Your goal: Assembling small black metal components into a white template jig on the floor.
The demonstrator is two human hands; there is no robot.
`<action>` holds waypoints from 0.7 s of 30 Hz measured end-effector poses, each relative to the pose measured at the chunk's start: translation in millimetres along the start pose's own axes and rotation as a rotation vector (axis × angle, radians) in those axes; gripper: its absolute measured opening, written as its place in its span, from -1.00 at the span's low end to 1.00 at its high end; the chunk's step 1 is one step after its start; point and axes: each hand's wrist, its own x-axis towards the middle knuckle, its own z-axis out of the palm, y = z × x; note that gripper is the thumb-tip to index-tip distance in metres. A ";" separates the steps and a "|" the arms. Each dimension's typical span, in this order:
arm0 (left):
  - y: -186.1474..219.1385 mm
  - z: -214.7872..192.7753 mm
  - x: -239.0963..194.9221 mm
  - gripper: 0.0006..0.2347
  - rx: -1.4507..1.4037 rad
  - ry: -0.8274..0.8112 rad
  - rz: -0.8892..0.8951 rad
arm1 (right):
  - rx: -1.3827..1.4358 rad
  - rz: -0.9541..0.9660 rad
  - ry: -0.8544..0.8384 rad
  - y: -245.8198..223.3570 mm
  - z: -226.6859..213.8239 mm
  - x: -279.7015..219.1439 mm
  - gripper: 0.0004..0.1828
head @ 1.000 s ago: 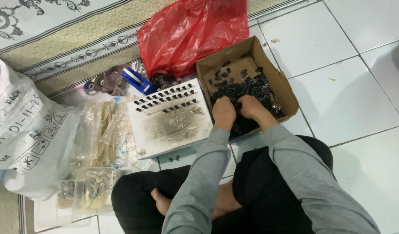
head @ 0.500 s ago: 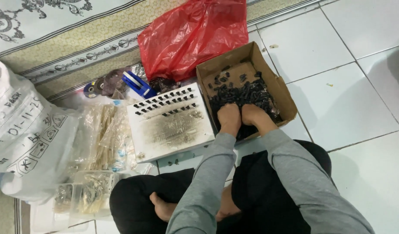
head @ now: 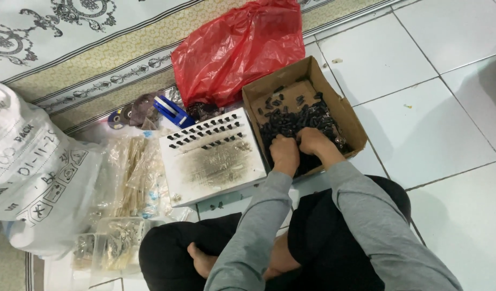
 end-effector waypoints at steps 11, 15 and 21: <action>-22.7 -37.4 -3.8 -0.74 -0.903 -0.241 -0.104 | 0.123 0.020 0.014 35.3 11.2 48.6 -0.53; -18.9 -20.4 0.3 -0.75 -0.984 -0.242 -0.137 | 0.120 0.047 -0.029 33.8 7.6 40.9 -0.51; -17.5 -8.4 -1.9 -0.85 -0.855 -0.131 -0.089 | 0.030 -0.002 -0.032 23.2 7.7 32.0 -0.48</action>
